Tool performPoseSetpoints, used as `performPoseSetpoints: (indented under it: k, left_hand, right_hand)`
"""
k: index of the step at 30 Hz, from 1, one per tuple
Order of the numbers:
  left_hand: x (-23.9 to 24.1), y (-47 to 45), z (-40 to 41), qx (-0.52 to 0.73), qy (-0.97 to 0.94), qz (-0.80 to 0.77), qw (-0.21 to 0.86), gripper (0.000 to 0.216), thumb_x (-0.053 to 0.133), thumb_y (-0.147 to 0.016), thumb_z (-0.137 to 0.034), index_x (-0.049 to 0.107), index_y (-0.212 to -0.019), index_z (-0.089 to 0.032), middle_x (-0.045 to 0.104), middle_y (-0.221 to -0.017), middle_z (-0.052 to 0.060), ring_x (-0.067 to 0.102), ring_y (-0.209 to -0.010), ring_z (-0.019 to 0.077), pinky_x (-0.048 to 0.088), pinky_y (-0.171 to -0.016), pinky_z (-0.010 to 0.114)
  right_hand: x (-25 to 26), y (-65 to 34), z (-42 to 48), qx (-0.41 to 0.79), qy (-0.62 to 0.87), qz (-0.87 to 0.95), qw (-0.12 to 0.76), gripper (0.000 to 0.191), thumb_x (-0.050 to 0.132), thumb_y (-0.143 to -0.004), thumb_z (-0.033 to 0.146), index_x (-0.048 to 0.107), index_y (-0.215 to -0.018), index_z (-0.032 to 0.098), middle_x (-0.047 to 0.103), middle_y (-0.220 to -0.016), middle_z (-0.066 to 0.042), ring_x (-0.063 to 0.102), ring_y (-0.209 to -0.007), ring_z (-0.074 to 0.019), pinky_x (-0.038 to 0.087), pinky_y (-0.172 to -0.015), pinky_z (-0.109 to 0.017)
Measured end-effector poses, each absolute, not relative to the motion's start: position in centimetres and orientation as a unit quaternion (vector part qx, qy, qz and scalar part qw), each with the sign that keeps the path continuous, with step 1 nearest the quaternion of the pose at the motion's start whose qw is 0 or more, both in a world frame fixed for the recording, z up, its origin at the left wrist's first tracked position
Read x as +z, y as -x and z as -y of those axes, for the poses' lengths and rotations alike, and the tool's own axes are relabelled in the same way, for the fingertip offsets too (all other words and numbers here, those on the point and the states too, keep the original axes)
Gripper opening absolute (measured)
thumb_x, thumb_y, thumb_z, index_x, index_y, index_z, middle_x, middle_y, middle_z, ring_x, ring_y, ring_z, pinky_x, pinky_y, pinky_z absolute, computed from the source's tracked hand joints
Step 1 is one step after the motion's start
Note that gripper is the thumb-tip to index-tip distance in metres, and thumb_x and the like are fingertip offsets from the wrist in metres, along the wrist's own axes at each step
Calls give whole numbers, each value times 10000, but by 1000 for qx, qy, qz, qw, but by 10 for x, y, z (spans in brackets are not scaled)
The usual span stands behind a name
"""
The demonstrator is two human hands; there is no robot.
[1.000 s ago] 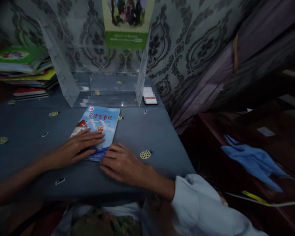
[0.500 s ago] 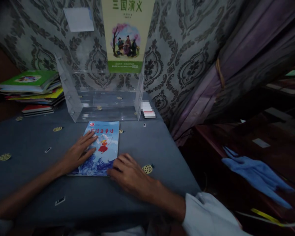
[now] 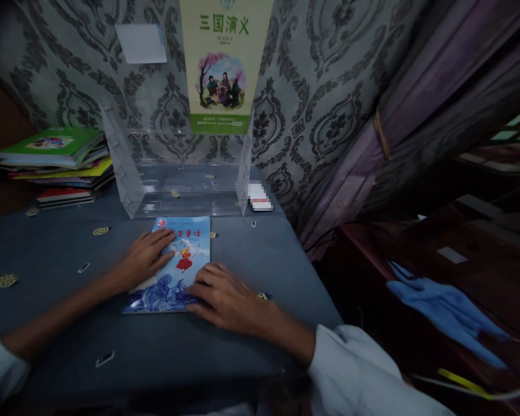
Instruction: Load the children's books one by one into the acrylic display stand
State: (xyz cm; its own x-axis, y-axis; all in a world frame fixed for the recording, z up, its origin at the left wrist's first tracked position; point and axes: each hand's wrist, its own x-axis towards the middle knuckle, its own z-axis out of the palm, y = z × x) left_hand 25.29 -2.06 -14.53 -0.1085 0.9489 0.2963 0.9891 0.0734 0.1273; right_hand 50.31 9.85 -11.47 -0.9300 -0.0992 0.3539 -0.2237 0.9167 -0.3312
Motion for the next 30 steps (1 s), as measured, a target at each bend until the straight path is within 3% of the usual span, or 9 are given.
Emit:
performPoseSetpoints:
  k: [5, 11, 18, 30]
  left_hand:
    - [-146, -237, -5, -137, 652, 743, 74, 489, 396, -1022, -434, 582, -1370, -144, 565, -1466, 162, 475, -1412, 321, 364, -1176, 541]
    - [-152, -239, -8, -172, 639, 747, 62, 538, 360, -1028, -427, 552, -1393, -83, 522, -1496, 203, 423, -1449, 326, 334, -1193, 556]
    - [-158, -238, -7, -186, 628, 753, 54, 527, 362, -1026, -421, 547, -1405, -105, 515, -1509, 180, 394, -1468, 315, 316, -1201, 556]
    - [-168, -234, -9, -197, 631, 745, 85, 528, 343, -1027, -445, 578, -1372, -121, 552, -1478, 172, 434, -1441, 324, 361, -1173, 554]
  right_hand:
    - [-117, -463, -107, 206, -42, 965, 157, 383, 569, -1005, 351, 638, -1265, 78, 644, -1302, -187, 565, -1268, -250, 482, -1086, -422]
    - [-133, -419, -133, 192, 61, 972, 122, 492, 525, -1018, 360, 536, -1414, 69, 484, -1524, -231, 396, -1475, -291, 335, -1219, -492]
    - [-148, -415, -168, 208, 187, 948, 150, 555, 459, -1022, 416, 486, -1464, 82, 410, -1574, -234, 348, -1499, -321, 283, -1226, -568]
    - [-147, -417, -167, 168, 219, 952, 132, 546, 466, -1022, 386, 478, -1466, 70, 431, -1565, -227, 382, -1483, -292, 263, -1233, -510]
